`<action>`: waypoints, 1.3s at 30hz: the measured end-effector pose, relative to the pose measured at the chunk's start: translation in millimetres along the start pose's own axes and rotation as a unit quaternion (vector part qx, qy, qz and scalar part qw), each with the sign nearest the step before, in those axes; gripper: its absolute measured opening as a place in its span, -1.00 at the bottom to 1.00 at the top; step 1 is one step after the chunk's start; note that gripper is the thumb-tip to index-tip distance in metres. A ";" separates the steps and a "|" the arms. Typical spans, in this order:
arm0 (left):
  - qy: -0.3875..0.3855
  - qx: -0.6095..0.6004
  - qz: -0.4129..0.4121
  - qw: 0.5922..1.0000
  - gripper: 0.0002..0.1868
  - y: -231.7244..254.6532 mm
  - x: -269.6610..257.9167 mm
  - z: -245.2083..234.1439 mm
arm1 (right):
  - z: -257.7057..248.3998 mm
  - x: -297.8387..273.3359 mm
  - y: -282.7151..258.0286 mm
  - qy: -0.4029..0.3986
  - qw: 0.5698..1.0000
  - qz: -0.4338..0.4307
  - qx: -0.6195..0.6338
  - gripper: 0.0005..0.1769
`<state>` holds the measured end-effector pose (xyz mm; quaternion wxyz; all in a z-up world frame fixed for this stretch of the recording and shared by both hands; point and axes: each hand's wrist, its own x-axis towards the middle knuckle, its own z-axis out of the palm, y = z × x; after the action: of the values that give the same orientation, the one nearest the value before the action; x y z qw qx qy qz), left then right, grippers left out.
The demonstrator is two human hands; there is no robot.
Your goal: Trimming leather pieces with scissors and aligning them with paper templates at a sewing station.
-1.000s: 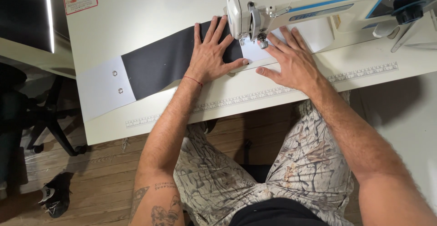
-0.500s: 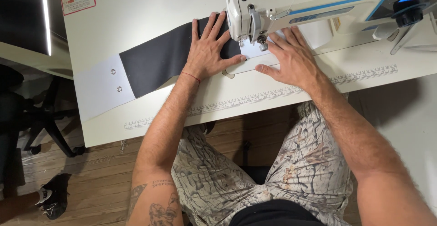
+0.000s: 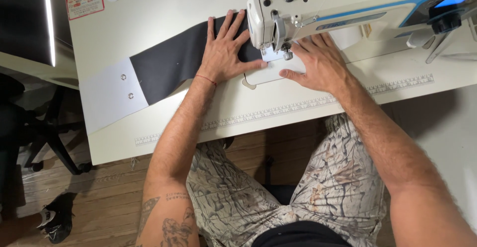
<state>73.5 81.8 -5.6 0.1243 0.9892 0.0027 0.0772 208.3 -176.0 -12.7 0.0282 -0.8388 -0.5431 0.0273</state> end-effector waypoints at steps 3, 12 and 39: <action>0.007 0.009 -0.001 1.000 0.19 1.2 -1.1 0.8 | 4.2 -8.8 4.1 0.014 0.999 -0.023 -0.030 -0.03; 0.005 0.016 0.001 1.000 0.28 2.5 0.0 1.1 | -33.3 -112.0 36.6 0.436 0.898 -0.049 -0.042 -0.28; 0.022 0.028 -0.015 0.999 0.39 -2.8 7.0 0.0 | -10.5 -140.0 74.3 0.432 0.899 0.025 -0.071 -0.47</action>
<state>80.5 84.6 -5.2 0.0980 0.9901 0.0226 0.0974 219.5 -334.4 -5.8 0.1999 -0.7811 -0.4570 -0.3756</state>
